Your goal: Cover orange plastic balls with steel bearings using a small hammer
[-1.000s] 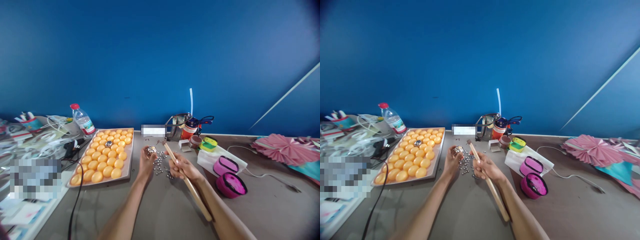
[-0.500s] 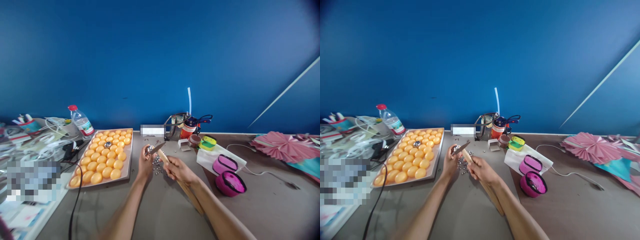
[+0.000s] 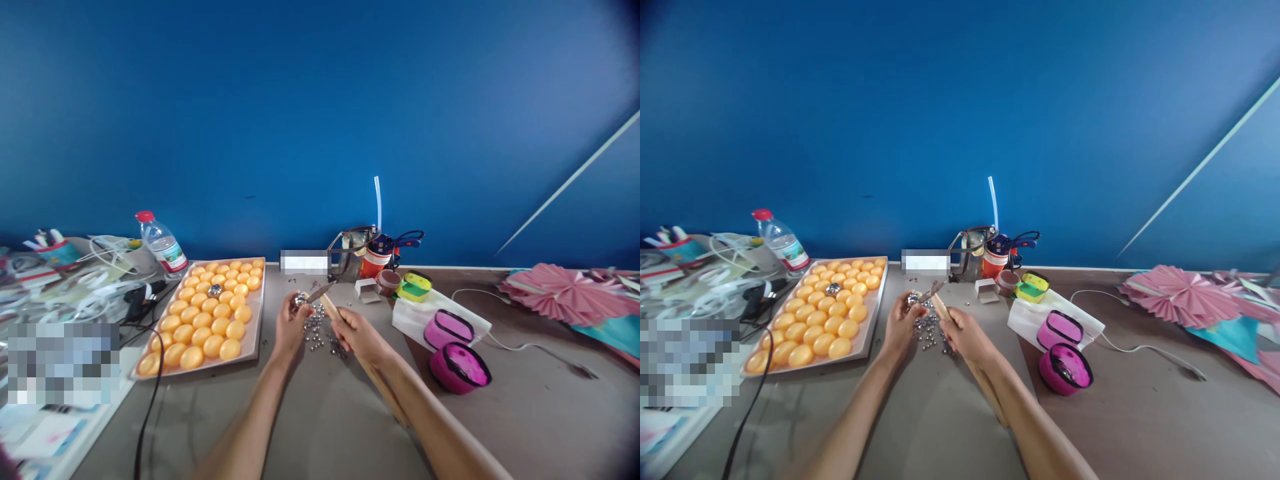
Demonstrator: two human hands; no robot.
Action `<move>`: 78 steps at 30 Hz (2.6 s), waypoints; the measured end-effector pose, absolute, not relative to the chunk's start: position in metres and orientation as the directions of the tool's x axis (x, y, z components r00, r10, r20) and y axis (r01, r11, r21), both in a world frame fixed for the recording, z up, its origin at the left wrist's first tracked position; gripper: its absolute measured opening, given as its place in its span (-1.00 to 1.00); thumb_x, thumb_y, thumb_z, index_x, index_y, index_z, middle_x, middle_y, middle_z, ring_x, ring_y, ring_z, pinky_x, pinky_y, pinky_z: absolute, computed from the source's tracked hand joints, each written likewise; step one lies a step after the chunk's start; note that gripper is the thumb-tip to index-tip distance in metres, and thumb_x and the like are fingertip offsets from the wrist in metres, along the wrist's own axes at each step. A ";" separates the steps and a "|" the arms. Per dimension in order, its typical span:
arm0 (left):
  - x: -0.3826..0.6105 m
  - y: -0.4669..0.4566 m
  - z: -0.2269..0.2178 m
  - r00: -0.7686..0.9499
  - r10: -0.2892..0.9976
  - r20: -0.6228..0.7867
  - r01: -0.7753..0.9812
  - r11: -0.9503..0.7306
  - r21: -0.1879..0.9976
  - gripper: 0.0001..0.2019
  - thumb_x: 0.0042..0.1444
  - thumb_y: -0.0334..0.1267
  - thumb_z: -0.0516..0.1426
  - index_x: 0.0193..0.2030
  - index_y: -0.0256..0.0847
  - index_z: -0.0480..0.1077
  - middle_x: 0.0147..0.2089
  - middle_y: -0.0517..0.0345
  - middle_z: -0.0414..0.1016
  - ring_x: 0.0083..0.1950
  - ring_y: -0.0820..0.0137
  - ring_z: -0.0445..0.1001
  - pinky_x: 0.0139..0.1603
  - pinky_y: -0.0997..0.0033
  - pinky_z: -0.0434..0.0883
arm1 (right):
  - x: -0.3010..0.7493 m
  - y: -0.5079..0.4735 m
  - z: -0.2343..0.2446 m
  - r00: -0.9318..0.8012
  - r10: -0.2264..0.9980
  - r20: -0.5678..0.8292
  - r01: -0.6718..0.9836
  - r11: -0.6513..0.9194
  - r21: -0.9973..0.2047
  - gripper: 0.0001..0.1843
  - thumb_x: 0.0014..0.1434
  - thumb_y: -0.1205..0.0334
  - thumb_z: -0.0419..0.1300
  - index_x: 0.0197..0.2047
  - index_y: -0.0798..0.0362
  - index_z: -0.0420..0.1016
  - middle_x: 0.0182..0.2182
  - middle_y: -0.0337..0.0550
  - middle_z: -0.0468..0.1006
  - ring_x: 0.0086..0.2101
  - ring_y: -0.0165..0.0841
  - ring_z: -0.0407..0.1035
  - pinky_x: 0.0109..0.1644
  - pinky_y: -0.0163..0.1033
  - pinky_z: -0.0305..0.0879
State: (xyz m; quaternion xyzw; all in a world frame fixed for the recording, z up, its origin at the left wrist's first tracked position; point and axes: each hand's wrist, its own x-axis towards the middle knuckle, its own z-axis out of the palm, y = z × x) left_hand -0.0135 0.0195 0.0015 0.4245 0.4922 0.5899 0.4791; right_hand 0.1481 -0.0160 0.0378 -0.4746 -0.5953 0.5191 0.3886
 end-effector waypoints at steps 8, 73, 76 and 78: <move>-0.014 0.021 0.004 -0.177 0.984 0.017 -0.174 -0.048 0.984 -0.57 -0.10 -0.18 0.21 -0.06 -0.26 0.31 -0.42 0.17 0.46 -0.39 0.38 0.50 -0.27 0.35 0.39 | 0.147 -0.015 0.035 -0.205 0.978 0.026 0.220 0.072 -0.973 -0.83 0.16 0.13 -0.02 -0.35 0.05 0.23 -0.62 -0.41 0.20 -0.69 -0.56 0.09 -0.60 -0.42 0.04; -0.020 0.011 0.017 0.357 0.928 -0.103 -0.754 0.352 0.554 -0.63 0.15 -0.01 -0.01 -0.23 -0.31 0.41 -0.56 0.20 0.28 -0.58 0.53 0.15 -0.47 0.49 0.19 | 0.129 -0.020 0.009 -0.286 0.872 0.396 0.774 0.454 -0.441 -0.76 0.19 0.42 -0.08 -0.36 0.08 0.38 -0.35 -0.09 0.45 -0.32 -0.34 0.32 -0.20 -0.21 0.21; -0.020 0.011 0.017 0.356 0.928 -0.107 -0.756 0.354 0.550 -0.64 0.15 -0.03 0.00 -0.23 -0.30 0.41 -0.54 0.19 0.28 -0.58 0.53 0.16 -0.47 0.49 0.20 | 0.128 -0.020 0.005 -0.235 0.903 0.361 0.718 0.411 -0.561 -0.78 0.16 0.42 -0.07 -0.35 0.09 0.38 -0.40 -0.11 0.47 -0.36 -0.34 0.36 -0.26 -0.25 0.23; -0.021 0.011 0.017 0.362 0.926 -0.112 -0.756 0.361 0.546 -0.65 0.14 -0.04 0.00 -0.23 -0.29 0.42 -0.54 0.19 0.28 -0.58 0.53 0.17 -0.47 0.48 0.21 | 0.128 -0.020 0.004 -0.206 0.924 0.322 0.680 0.372 -0.632 -0.79 0.15 0.41 -0.06 -0.34 0.08 0.39 -0.40 -0.10 0.50 -0.35 -0.32 0.38 -0.27 -0.25 0.24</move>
